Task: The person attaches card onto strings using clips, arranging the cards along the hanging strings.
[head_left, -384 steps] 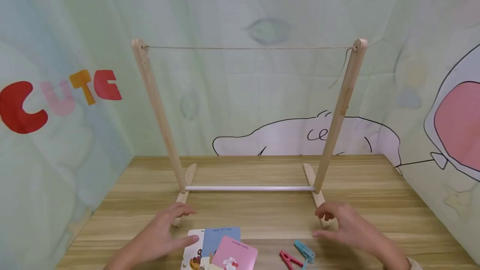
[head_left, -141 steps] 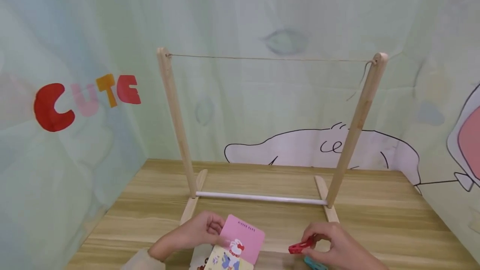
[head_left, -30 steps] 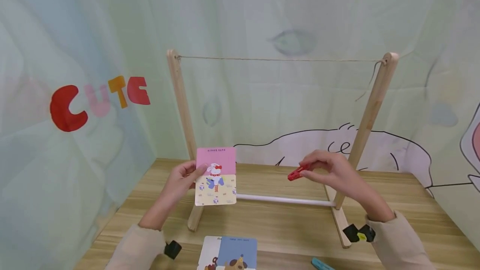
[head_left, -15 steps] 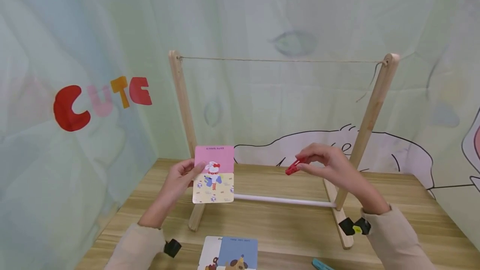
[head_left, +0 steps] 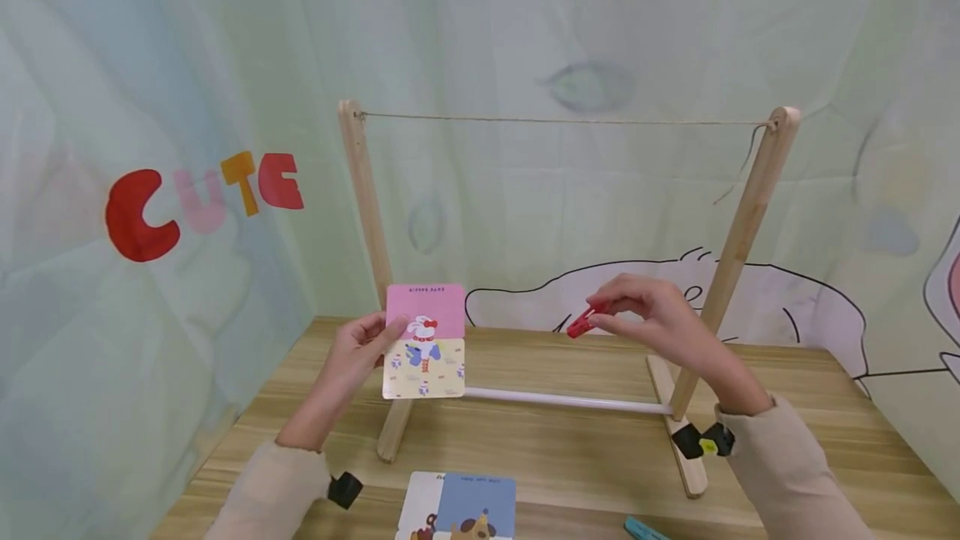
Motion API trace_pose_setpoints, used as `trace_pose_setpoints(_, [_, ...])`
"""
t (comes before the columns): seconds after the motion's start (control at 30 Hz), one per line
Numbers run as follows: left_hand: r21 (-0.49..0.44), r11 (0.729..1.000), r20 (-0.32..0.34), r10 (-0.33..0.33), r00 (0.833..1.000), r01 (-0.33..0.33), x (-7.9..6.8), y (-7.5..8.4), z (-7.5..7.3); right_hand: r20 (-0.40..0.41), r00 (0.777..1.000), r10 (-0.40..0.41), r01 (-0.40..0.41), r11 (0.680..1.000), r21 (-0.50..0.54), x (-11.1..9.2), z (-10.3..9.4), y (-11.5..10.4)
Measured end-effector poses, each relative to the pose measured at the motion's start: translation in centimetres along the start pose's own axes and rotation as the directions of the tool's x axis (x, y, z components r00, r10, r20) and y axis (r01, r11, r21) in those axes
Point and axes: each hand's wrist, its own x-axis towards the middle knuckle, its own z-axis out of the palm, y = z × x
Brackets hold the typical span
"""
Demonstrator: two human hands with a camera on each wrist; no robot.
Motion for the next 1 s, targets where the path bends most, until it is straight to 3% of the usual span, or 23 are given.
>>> trace_pose_setpoints(1.0, [0.022, 1.000, -0.030, 0.009, 1.000, -0.009, 0.5, 1.6, 0.2, 0.007, 1.000, 0.015, -0.015, 1.000, -0.001, 2.8, 0.2, -0.8])
